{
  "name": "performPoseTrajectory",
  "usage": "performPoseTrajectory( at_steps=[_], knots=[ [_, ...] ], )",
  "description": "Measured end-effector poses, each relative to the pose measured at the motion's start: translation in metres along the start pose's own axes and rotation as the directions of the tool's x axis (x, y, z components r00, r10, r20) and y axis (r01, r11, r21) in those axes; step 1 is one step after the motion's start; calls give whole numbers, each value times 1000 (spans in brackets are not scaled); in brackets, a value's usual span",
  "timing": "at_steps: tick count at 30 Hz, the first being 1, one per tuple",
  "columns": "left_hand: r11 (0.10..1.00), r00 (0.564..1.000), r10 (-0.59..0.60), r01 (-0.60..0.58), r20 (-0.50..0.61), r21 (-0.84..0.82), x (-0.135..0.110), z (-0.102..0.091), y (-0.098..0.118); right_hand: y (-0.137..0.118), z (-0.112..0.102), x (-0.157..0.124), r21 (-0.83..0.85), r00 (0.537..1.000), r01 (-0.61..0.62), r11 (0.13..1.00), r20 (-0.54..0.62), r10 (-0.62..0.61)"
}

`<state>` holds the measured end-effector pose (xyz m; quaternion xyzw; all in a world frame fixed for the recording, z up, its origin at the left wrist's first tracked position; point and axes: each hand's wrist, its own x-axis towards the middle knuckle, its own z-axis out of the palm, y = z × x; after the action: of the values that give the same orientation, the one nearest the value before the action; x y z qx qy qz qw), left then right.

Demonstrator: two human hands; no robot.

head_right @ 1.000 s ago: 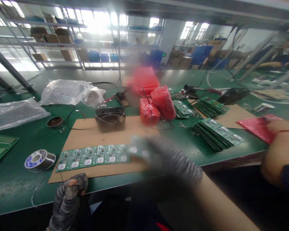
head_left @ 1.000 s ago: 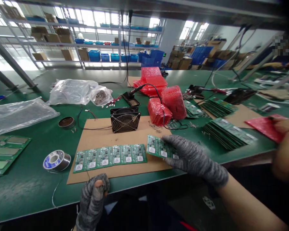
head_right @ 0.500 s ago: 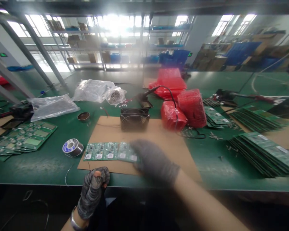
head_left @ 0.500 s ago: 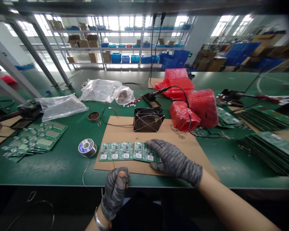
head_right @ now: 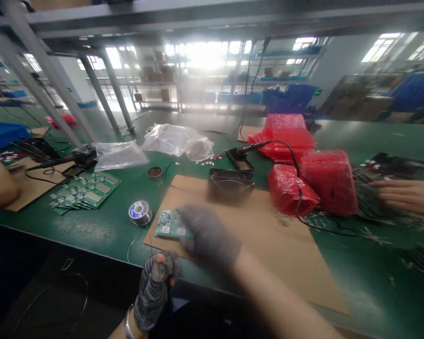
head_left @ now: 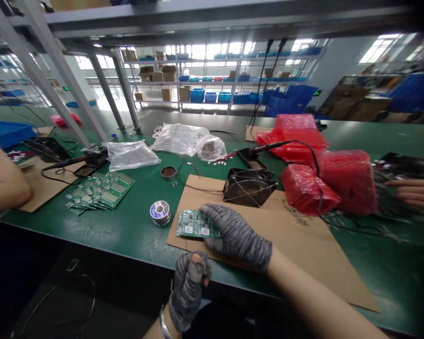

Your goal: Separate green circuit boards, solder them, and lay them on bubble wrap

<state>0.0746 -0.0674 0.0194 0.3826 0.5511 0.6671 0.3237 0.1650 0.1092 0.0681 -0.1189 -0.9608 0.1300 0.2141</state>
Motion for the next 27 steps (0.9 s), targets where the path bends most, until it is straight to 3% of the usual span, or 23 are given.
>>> performPoseTrajectory(
  at_steps=[3,6,8,10,12,14,17,20,23,27],
  knots=[
    [999,988,-12,7,-151,-36,-10,-16,0,-5,1,12,9,990,-29,1000,139,28],
    [998,948,6,-25,-317,-55,-12,-36,6,-4,-7,16,49,982,-155,987,116,149],
    [997,909,15,-46,-417,-64,-7,-49,17,-2,-11,15,190,955,-297,936,72,288],
    [998,879,7,-33,-477,-46,0,-57,32,-6,-15,9,488,922,-380,786,125,368],
    [1000,882,-3,-6,-471,-18,8,-60,51,-18,-16,0,765,919,-363,531,201,338],
    [998,922,-36,13,-386,-63,15,-57,70,-37,-12,-9,891,937,-308,332,225,266],
    [951,976,-134,78,-173,-298,22,-49,92,-71,7,-7,923,942,-315,221,276,190],
    [881,975,-211,160,-67,-446,26,-54,97,-93,28,19,935,931,-348,61,338,138],
    [906,956,-249,174,-155,-386,35,-85,95,-96,35,43,933,923,-354,-66,360,136],
    [971,930,-224,190,-291,-144,74,-157,104,-79,20,33,915,893,-380,-139,402,205]
  ],
)
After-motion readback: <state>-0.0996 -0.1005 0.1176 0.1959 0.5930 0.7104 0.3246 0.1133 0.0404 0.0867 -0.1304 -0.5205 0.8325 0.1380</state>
